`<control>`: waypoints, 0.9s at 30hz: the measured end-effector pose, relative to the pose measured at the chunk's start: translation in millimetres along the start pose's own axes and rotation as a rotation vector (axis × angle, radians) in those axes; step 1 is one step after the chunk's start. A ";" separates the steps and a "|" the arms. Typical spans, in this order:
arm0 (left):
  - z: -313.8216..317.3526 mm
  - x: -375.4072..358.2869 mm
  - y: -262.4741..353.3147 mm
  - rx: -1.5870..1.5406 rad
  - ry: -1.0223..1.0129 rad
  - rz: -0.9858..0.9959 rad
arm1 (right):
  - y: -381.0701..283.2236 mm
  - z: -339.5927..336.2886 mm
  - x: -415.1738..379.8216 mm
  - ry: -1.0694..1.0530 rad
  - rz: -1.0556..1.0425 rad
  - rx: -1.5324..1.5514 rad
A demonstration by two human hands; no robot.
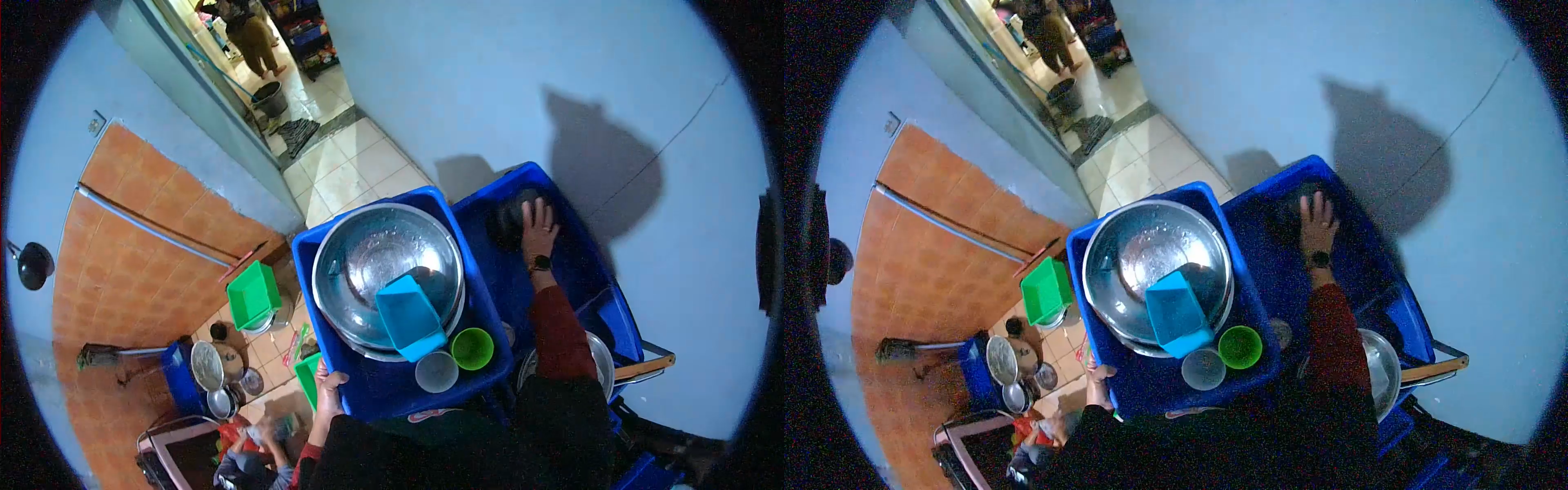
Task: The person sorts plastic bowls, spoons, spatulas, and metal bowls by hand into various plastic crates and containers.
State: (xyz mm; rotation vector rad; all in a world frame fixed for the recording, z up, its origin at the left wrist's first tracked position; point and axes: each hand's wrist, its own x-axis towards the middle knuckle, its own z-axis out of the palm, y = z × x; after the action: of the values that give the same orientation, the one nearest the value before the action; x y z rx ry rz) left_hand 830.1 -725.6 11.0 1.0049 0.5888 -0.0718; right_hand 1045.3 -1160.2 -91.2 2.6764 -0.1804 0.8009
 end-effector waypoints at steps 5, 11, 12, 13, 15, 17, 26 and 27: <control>-4.3 3.9 -3.8 -0.020 -0.012 0.018 | -22.8 11.4 -24.5 -0.131 -0.348 0.166; -10.7 5.3 -7.0 -0.014 -0.096 -0.005 | -30.0 -168.2 34.2 -0.141 -0.193 1.012; -8.8 6.0 -6.0 -0.022 -0.117 0.028 | -41.8 -201.0 30.4 -0.133 -0.393 1.086; -4.2 4.5 -4.1 -0.012 -0.099 0.036 | -57.5 -225.3 23.9 -0.146 -0.608 1.146; -6.1 5.5 -6.1 -0.011 -0.105 0.047 | -84.9 -256.9 -3.7 -0.160 -0.837 1.088; -11.3 7.0 -9.4 0.005 -0.074 0.062 | -98.6 -255.0 -29.0 -0.164 -0.836 0.949; 4.7 3.0 0.1 0.040 -0.101 0.137 | -1.6 -198.7 -24.3 -0.225 0.410 1.710; 6.1 2.1 0.6 0.036 -0.103 0.141 | 18.2 -211.2 -15.7 0.001 0.284 1.428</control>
State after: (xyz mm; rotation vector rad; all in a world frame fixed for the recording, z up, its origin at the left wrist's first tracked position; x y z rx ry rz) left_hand 834.7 -729.8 12.9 1.0690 0.4230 -0.0092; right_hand 920.7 -1101.5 70.7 4.0183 0.0712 1.3683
